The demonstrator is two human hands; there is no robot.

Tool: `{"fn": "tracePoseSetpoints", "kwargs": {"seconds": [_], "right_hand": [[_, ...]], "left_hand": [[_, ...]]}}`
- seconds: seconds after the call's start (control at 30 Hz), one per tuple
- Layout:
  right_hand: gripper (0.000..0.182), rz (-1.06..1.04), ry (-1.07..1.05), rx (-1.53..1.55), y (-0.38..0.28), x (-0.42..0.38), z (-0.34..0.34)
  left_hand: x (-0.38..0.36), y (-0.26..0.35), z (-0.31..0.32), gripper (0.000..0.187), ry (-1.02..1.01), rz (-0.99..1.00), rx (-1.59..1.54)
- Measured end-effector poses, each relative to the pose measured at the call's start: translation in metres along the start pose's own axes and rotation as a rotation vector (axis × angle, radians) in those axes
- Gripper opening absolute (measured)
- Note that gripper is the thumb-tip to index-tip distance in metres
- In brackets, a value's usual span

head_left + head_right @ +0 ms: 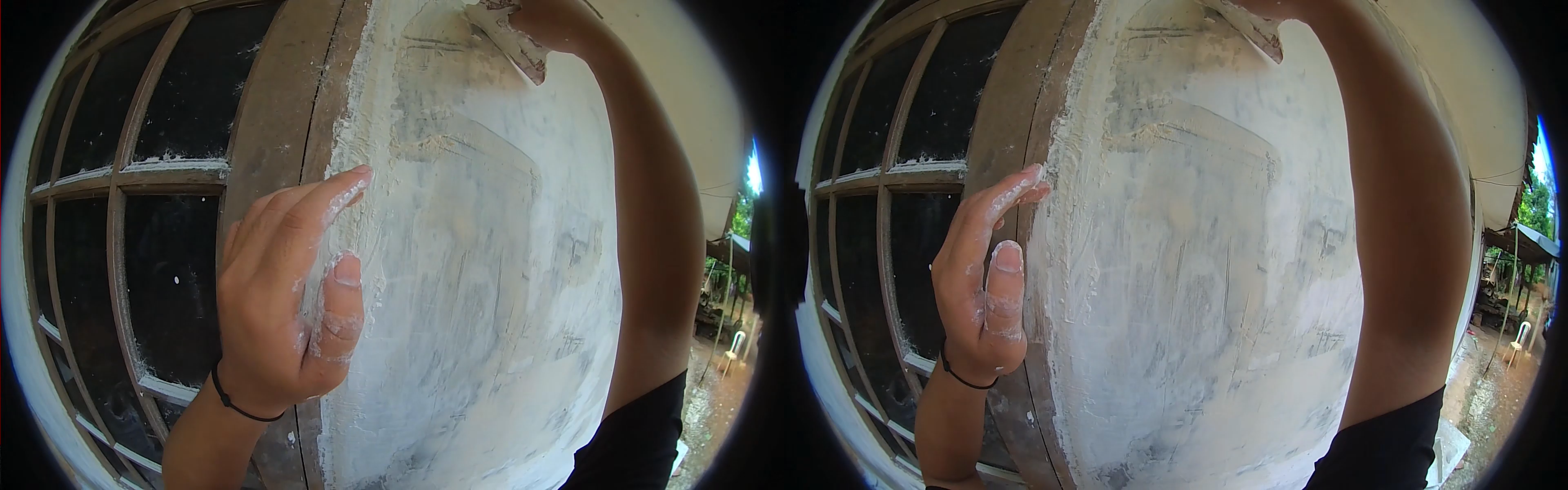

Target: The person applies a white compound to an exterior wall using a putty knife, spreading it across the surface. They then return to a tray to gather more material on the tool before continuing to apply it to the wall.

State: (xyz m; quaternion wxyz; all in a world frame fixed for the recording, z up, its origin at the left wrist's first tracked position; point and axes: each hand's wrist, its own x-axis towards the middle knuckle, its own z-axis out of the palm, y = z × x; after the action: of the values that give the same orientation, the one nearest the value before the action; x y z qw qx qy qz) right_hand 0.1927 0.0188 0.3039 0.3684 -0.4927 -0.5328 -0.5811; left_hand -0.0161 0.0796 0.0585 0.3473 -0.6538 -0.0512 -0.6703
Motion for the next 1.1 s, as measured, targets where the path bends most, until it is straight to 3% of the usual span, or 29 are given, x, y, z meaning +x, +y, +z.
{"fn": "tracePoseSetpoints", "kwargs": {"seconds": [0.23, 0.37, 0.63, 0.77, 0.87, 1.0, 1.1], "right_hand": [[0.031, -0.211, -0.122, -0.101, -0.028, -0.020, -0.021], [0.032, -0.211, -0.078, -0.154, -0.042, -0.030, -0.012], [0.034, -0.428, -0.054, 0.040, -0.051, -0.085, -0.003], [0.037, -0.346, -0.145, 0.130, -0.041, -0.116, -0.016], [0.035, -0.052, -0.156, 0.373, -0.014, -0.133, -0.019], [0.035, 0.097, -0.191, 0.559, 0.032, -0.120, -0.004], [0.037, 0.191, -0.097, 0.729, 0.050, -0.107, 0.003]], "left_hand": [[-0.005, 0.002, 0.000, 0.038, 0.016, 0.005, -0.010], [-0.009, 0.003, -0.002, 0.037, 0.025, -0.014, 0.001], [-0.010, 0.013, -0.008, 0.037, 0.027, -0.057, -0.014], [-0.012, 0.031, -0.014, 0.037, 0.024, -0.102, -0.068], [-0.018, 0.043, -0.025, 0.037, -0.030, -0.051, -0.067], [-0.019, 0.042, -0.036, 0.038, -0.045, -0.064, -0.078], [-0.018, 0.041, -0.046, 0.039, -0.129, -0.056, -0.047]]}}
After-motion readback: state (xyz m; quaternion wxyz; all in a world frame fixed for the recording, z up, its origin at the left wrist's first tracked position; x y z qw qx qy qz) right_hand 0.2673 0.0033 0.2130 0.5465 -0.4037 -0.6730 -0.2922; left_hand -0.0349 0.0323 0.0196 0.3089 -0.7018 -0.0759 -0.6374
